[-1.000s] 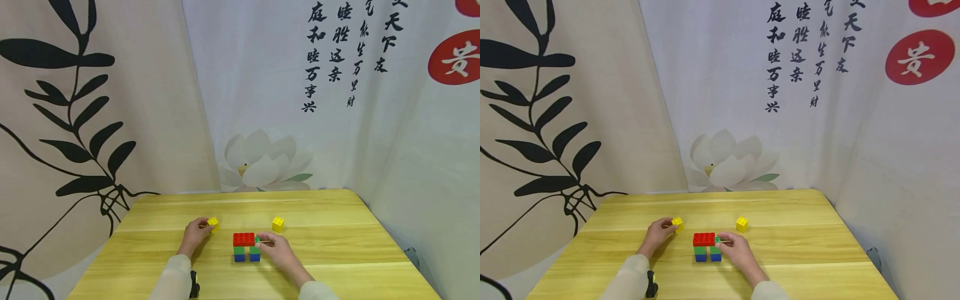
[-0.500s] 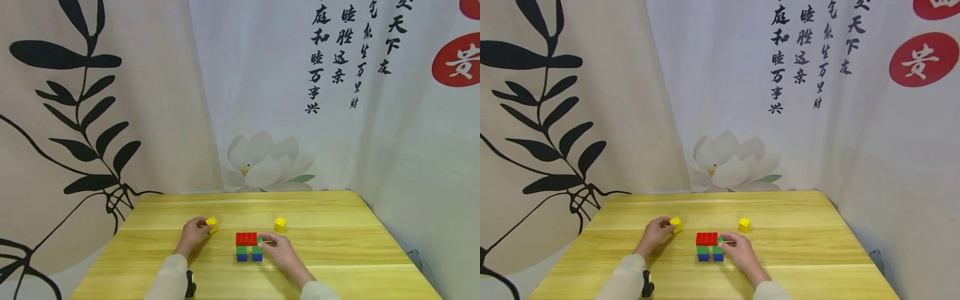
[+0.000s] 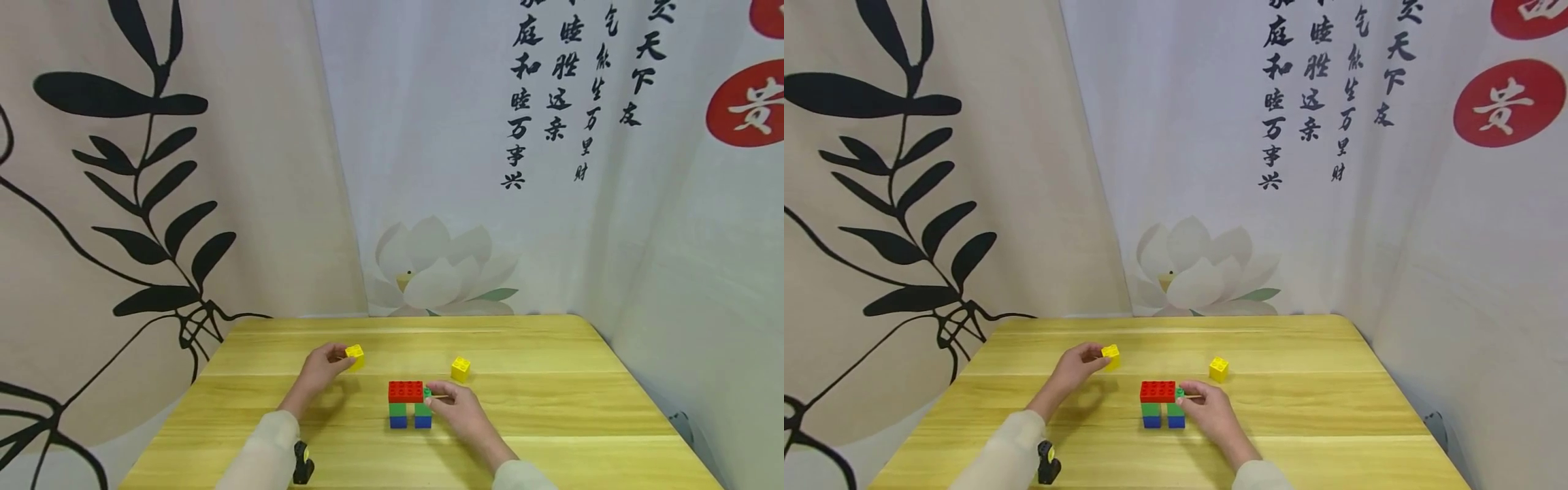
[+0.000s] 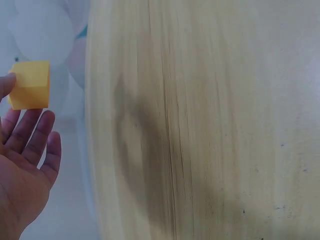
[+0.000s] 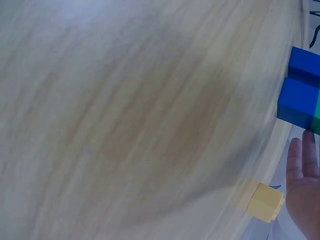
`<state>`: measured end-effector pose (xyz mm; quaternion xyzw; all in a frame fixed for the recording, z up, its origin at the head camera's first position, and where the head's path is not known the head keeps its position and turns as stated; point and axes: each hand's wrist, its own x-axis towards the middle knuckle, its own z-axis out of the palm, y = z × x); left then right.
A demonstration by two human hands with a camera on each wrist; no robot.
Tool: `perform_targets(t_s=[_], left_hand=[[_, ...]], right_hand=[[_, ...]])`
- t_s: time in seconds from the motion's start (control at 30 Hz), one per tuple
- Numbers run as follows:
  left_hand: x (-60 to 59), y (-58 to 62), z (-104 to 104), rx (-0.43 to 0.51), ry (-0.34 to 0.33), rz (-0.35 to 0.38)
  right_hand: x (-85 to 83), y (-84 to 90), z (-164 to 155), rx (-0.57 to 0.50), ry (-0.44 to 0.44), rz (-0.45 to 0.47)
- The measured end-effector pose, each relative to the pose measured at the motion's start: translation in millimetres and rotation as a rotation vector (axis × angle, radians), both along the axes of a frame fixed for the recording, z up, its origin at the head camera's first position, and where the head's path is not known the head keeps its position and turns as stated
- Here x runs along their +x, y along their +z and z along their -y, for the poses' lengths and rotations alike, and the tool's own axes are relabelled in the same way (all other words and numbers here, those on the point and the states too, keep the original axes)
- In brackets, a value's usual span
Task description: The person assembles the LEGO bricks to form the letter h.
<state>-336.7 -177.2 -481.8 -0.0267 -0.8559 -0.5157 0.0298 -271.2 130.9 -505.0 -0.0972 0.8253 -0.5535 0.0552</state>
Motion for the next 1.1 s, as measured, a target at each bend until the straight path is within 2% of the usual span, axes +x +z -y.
perform_targets(t_s=[0.17,0.27,0.57,0.87,1.1], left_hand=[[10.7,7.1,-6.7,0.034,-0.055,0.004],[16.2,11.7,-8.8,0.034,-0.063,-0.005],[25.8,28.4,-14.0,0.026,-0.130,-0.026],[34.8,35.3,-25.5,0.044,-0.193,-0.011],[37.4,38.9,-34.5,0.039,-0.255,-0.017]], right_hand=[[0.2,0.2,-0.2,-0.003,0.001,0.000],[1.7,1.3,0.6,-0.010,-0.001,0.003],[4.0,3.0,1.8,0.005,-0.009,-0.009],[2.5,1.2,1.2,-0.001,-0.010,-0.011],[2.2,1.5,1.1,-0.005,-0.013,-0.006]])
